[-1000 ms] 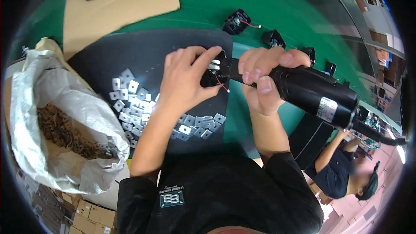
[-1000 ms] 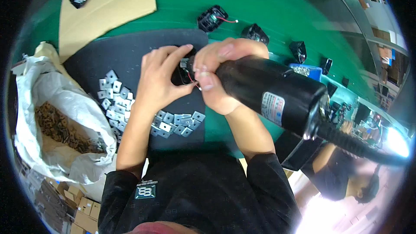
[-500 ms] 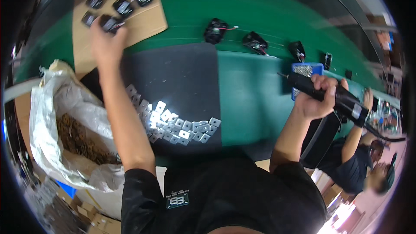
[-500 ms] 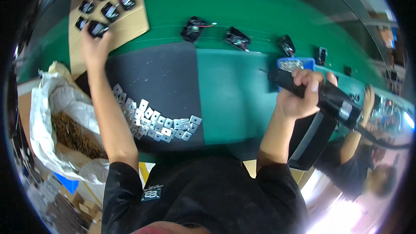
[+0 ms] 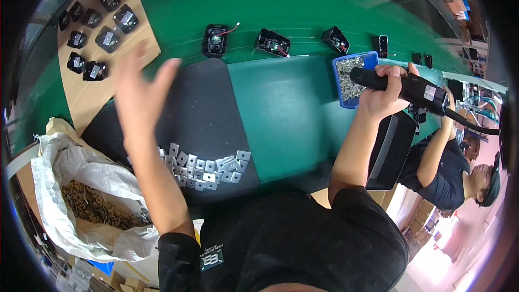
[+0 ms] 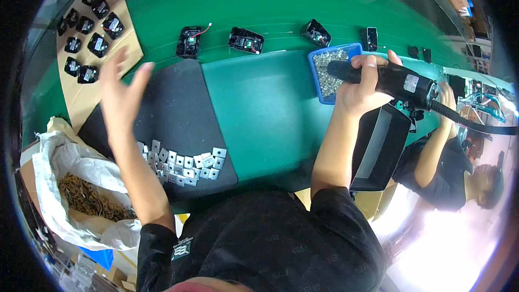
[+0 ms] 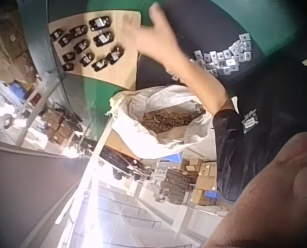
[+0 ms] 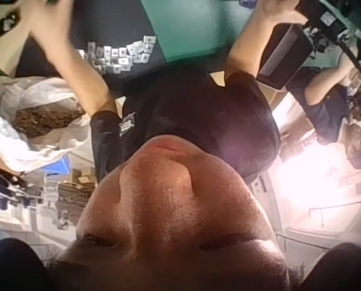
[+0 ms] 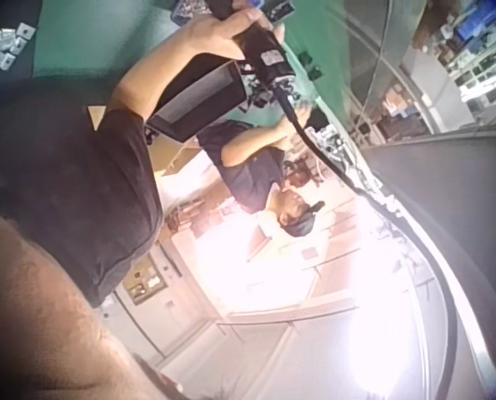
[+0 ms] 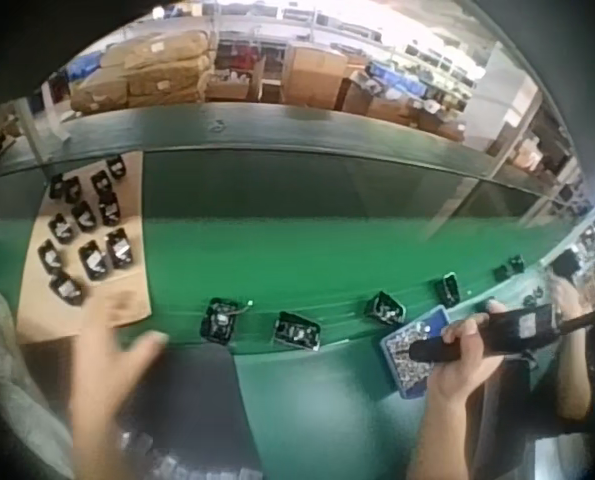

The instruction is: The person uses a power screwdriver to attach small metal brackets to black electronic devices on a green workbench. They pick up each device, secure the bracket, and place the finished unit onto a cardboard sheet. The process is repeated for multiple units throughout the clip.

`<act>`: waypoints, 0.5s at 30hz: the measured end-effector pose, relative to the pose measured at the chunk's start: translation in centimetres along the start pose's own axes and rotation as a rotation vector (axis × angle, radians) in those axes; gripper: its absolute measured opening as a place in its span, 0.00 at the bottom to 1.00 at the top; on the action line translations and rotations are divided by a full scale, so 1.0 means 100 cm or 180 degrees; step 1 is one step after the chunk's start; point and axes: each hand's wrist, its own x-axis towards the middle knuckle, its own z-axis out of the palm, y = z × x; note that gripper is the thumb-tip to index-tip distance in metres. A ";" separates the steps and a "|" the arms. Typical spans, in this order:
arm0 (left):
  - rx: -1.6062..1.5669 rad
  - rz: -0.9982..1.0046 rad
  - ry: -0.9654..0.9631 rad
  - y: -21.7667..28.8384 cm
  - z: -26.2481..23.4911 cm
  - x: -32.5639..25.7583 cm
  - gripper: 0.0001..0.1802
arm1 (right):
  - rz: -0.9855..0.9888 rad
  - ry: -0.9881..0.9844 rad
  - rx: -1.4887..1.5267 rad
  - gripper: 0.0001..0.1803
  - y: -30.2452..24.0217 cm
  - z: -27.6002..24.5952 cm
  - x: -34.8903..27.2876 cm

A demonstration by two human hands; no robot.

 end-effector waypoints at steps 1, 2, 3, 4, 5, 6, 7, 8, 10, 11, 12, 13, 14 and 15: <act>-0.0181 -0.0144 -0.0322 0.022 0.007 0.002 0.36 | -0.0008 -0.0008 -0.0030 0.23 0.001 -0.001 -0.002; -0.0051 0.0027 -0.0440 0.032 0.018 0.006 0.40 | -0.0017 -0.0018 -0.0055 0.23 0.000 0.000 -0.003; 0.0039 0.0229 -0.0510 0.039 0.027 0.010 0.43 | -0.0045 0.0005 -0.0014 0.23 -0.001 0.002 -0.003; 0.0130 0.0237 -0.0509 0.048 0.037 0.015 0.43 | -0.0089 0.0031 0.0004 0.23 -0.006 0.002 -0.002; 0.0302 0.0093 -0.0747 0.055 0.044 0.023 0.40 | -0.0122 0.0064 0.0020 0.23 -0.012 0.001 -0.002; 0.0474 -0.0046 -0.0983 0.060 0.047 0.028 0.37 | -0.0159 0.0066 0.0116 0.23 -0.015 0.001 -0.001; 0.0382 -0.0043 -0.1028 0.064 0.050 0.030 0.35 | -0.0226 0.0075 0.0177 0.24 -0.020 -0.001 0.002; 0.0291 -0.0040 -0.1072 0.064 0.052 0.032 0.33 | -0.0294 0.0081 0.0239 0.24 -0.025 -0.002 0.004; -0.0009 0.0107 -0.1020 0.059 0.051 0.033 0.28 | -0.0312 0.0047 0.0350 0.26 -0.034 -0.004 0.007; -0.0149 0.0238 -0.0884 0.056 0.046 0.029 0.26 | -0.0321 0.0020 0.0422 0.26 -0.036 -0.008 0.008; -0.0288 0.0354 -0.0740 0.056 0.039 0.024 0.26 | -0.0325 -0.0017 0.0503 0.26 -0.038 -0.011 0.010; -0.0333 0.0466 -0.0786 0.061 0.024 0.017 0.25 | -0.0258 -0.0033 0.0450 0.26 -0.041 -0.013 0.010; -0.0370 0.0571 -0.0829 0.064 0.008 0.009 0.25 | -0.0206 -0.0061 0.0528 0.26 -0.042 -0.016 0.011; -0.0416 0.0884 -0.0928 0.065 0.001 0.000 0.26 | -0.0168 -0.0067 0.0580 0.26 -0.044 -0.023 0.012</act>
